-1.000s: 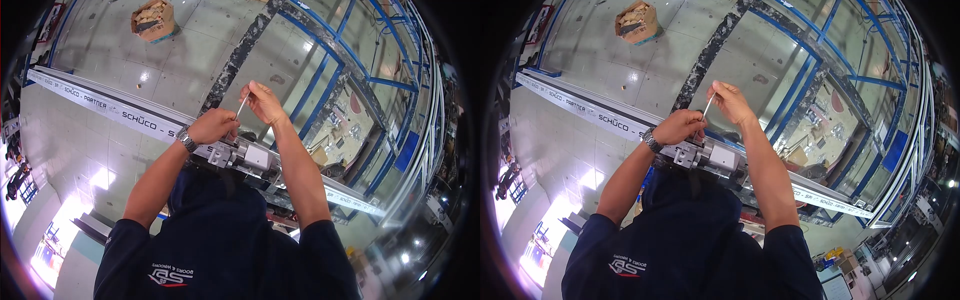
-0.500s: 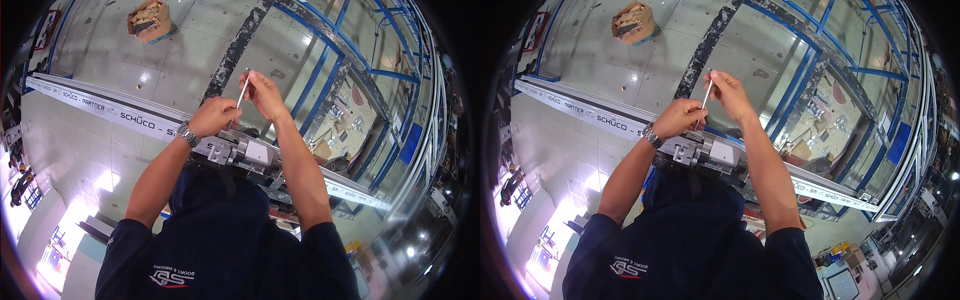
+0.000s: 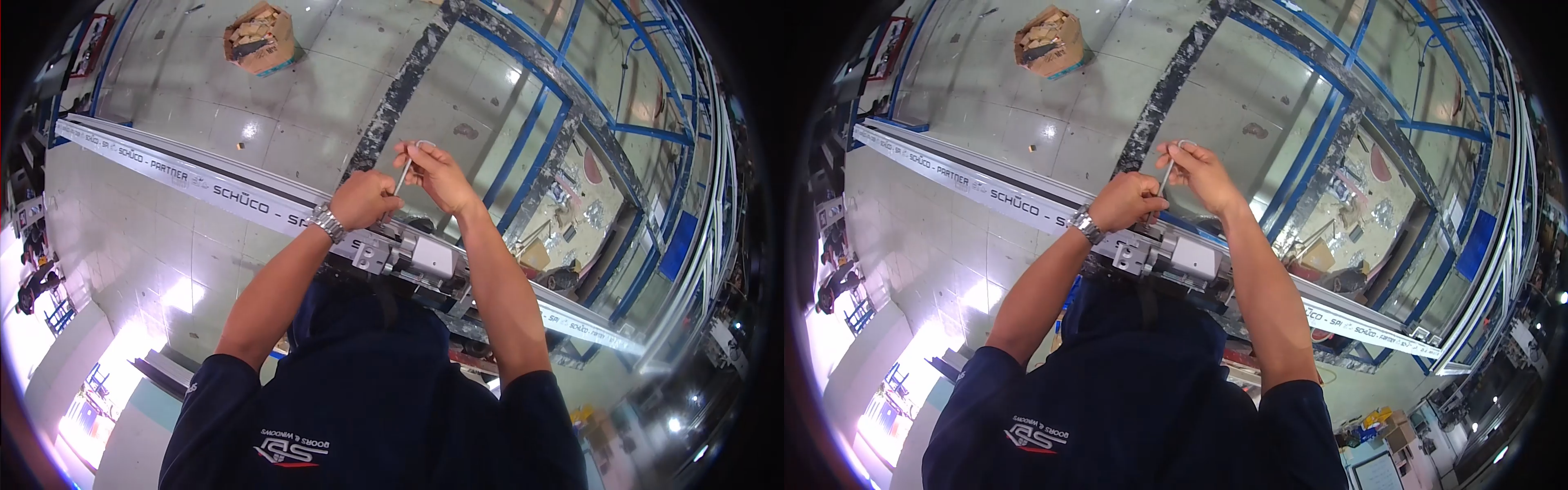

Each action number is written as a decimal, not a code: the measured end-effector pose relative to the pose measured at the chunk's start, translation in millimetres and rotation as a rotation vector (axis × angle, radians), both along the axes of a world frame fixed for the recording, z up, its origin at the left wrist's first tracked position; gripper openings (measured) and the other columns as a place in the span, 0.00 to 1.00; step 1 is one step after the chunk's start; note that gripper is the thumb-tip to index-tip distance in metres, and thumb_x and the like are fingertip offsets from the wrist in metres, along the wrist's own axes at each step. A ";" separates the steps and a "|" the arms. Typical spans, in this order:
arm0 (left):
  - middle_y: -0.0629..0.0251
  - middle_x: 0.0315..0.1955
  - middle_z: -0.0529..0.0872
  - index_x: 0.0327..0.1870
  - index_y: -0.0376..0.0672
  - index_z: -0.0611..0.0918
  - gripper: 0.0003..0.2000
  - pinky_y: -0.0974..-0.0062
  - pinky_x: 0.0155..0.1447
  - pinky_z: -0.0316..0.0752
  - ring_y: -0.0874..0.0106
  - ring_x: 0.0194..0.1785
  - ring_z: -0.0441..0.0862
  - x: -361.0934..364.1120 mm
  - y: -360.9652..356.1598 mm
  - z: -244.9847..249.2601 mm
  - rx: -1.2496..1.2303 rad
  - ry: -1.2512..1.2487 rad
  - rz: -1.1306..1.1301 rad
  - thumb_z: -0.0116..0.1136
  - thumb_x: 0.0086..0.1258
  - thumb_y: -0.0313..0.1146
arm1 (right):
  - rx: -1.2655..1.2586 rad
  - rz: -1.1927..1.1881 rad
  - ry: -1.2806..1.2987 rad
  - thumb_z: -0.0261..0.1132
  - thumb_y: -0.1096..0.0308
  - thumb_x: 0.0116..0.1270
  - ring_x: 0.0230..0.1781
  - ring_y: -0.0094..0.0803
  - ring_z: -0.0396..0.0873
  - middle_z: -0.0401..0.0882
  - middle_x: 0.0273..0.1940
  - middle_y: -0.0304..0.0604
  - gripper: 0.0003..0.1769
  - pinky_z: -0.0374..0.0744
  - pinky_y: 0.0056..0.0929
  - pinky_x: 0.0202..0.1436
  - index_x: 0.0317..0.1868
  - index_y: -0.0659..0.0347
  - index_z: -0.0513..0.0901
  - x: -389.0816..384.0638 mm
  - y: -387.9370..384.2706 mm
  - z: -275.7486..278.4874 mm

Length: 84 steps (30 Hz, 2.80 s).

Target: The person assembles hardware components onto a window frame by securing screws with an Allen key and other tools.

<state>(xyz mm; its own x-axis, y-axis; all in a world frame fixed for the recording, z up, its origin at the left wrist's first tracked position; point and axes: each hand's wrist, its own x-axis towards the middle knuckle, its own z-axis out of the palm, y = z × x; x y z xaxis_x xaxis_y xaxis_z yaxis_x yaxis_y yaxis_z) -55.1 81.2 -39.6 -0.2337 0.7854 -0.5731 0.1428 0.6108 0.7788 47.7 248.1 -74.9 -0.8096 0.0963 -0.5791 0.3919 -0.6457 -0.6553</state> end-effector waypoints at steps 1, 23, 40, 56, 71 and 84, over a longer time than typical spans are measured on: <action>0.61 0.20 0.87 0.25 0.37 0.83 0.12 0.71 0.32 0.79 0.72 0.27 0.87 0.8 -1.3 -1.9 0.018 0.024 0.004 0.64 0.67 0.34 | 0.003 0.005 -0.007 0.62 0.58 0.77 0.36 0.21 0.75 0.83 0.42 0.36 0.16 0.77 0.24 0.45 0.53 0.62 0.83 1.1 -1.2 2.9; 0.48 0.28 0.87 0.34 0.38 0.86 0.07 0.56 0.46 0.82 0.50 0.38 0.88 19.3 3.9 -0.1 0.070 0.354 0.073 0.61 0.62 0.31 | 0.045 -0.111 -0.008 0.66 0.68 0.74 0.31 0.23 0.77 0.82 0.36 0.38 0.07 0.74 0.22 0.36 0.43 0.64 0.83 17.0 -8.5 -21.7; 0.52 0.26 0.88 0.31 0.33 0.84 0.15 0.62 0.36 0.79 0.61 0.27 0.87 3.1 0.5 -29.6 0.231 0.365 -0.246 0.53 0.72 0.37 | 0.354 -0.267 0.051 0.51 0.51 0.81 0.30 0.32 0.84 0.87 0.37 0.41 0.23 0.82 0.31 0.34 0.45 0.63 0.83 -12.7 -27.5 -45.9; 0.51 0.29 0.90 0.38 0.30 0.82 0.10 0.71 0.31 0.82 0.65 0.29 0.91 20.0 4.4 -0.5 0.112 -0.013 -0.016 0.53 0.75 0.29 | 1.331 0.039 -0.035 0.62 0.65 0.66 0.31 0.50 0.86 0.87 0.30 0.52 0.10 0.84 0.43 0.35 0.35 0.64 0.84 -21.9 -17.7 -30.5; 0.51 0.34 0.88 0.41 0.35 0.79 0.07 0.72 0.35 0.86 0.64 0.36 0.90 16.1 0.4 -2.9 -0.039 -0.350 0.138 0.51 0.78 0.28 | -0.447 0.032 0.283 0.61 0.47 0.76 0.38 0.21 0.81 0.79 0.33 0.27 0.15 0.80 0.28 0.44 0.41 0.49 0.79 -0.2 11.9 -35.9; 0.59 0.31 0.90 0.49 0.34 0.84 0.14 0.75 0.34 0.81 0.73 0.30 0.88 12.5 8.1 2.6 0.001 -0.075 -0.079 0.54 0.77 0.36 | -0.239 -0.041 0.213 0.64 0.42 0.72 0.46 0.32 0.80 0.81 0.41 0.36 0.25 0.83 0.38 0.46 0.54 0.55 0.81 3.0 5.5 -32.2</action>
<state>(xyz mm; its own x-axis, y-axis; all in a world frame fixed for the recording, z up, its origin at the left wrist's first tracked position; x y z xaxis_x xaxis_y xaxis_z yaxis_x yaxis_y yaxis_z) -42.5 89.3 -37.0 -0.1272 0.8005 -0.5857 0.1320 0.5989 0.7899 50.7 253.7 -107.2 -0.9134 0.0132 -0.4068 0.2325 -0.8034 -0.5481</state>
